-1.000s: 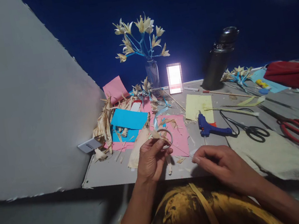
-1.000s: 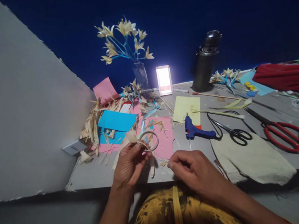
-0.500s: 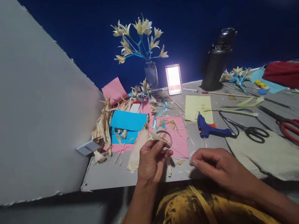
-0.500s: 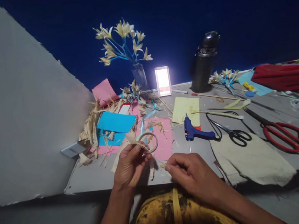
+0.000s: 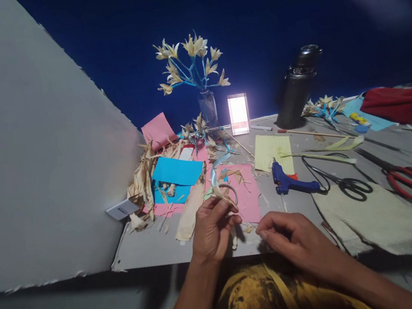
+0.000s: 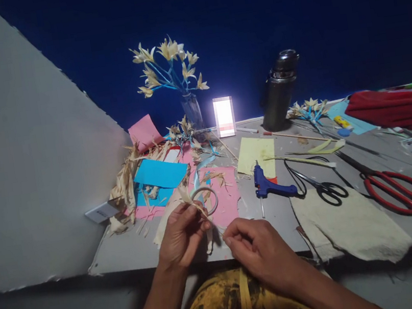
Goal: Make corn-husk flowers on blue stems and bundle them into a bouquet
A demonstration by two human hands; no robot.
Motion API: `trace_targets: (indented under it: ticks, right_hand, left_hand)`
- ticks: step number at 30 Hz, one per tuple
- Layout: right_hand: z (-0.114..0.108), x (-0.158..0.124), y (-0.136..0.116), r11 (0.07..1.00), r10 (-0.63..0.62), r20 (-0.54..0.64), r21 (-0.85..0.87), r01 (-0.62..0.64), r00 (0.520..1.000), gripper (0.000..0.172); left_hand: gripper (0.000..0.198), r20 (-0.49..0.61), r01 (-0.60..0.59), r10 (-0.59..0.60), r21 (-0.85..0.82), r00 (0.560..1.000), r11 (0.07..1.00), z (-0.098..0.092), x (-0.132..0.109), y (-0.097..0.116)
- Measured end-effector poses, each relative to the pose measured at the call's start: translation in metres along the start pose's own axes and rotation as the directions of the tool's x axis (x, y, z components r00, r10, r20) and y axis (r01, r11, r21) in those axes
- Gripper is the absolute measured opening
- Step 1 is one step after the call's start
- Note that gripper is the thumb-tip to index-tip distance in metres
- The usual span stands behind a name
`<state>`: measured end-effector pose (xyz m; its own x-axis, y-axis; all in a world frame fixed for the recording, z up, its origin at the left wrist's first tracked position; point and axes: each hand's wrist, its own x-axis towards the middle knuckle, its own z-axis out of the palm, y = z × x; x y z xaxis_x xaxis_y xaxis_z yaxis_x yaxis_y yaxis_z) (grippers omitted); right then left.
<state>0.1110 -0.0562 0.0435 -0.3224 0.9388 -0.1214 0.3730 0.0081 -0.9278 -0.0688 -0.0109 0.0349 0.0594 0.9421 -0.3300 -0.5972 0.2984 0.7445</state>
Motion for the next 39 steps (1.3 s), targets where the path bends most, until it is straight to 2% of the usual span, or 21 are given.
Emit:
trace_targets:
  ticks: [9,15,18,23,33,37,39]
  right_hand:
    - [0.008,0.002,0.003,0.992,0.033,-0.044,0.121,-0.027,0.999,0.022]
    - [0.010,0.008,0.011,0.958,0.060,0.037,0.279,-0.068,0.998,0.027]
    - [0.010,0.008,0.013,0.951,0.048,0.061,0.302,-0.064,0.997,0.029]
    - [0.012,0.008,0.015,0.950,0.054,0.029,0.308,-0.061,0.998,0.029]
    - [0.013,0.009,0.012,0.970,0.036,-0.054,0.243,-0.022,0.998,0.028]
    - [0.011,0.009,0.014,0.976,-0.005,-0.013,0.216,0.007,1.000,0.028]
    - [0.009,0.012,0.012,0.983,-0.057,-0.057,0.173,0.066,0.997,0.028]
  left_hand:
    - [0.027,0.015,-0.012,0.011,0.022,1.000,1.000,0.001,0.000,0.001]
    - [0.021,0.169,0.116,-0.081,-0.209,0.982,0.971,0.002,0.003,-0.004]
    - [0.023,0.184,0.136,-0.089,-0.266,0.979,0.954,0.004,0.003,-0.006]
    - [0.026,0.177,0.104,-0.062,-0.240,0.982,0.965,0.006,0.003,-0.006]
    - [0.029,0.157,0.140,-0.119,-0.128,0.980,0.982,0.004,0.002,-0.006]
    - [0.027,0.105,0.037,-0.031,-0.059,0.994,0.998,0.007,0.000,-0.007]
    - [0.024,0.087,-0.051,0.052,-0.010,0.995,0.999,0.008,0.000,-0.010]
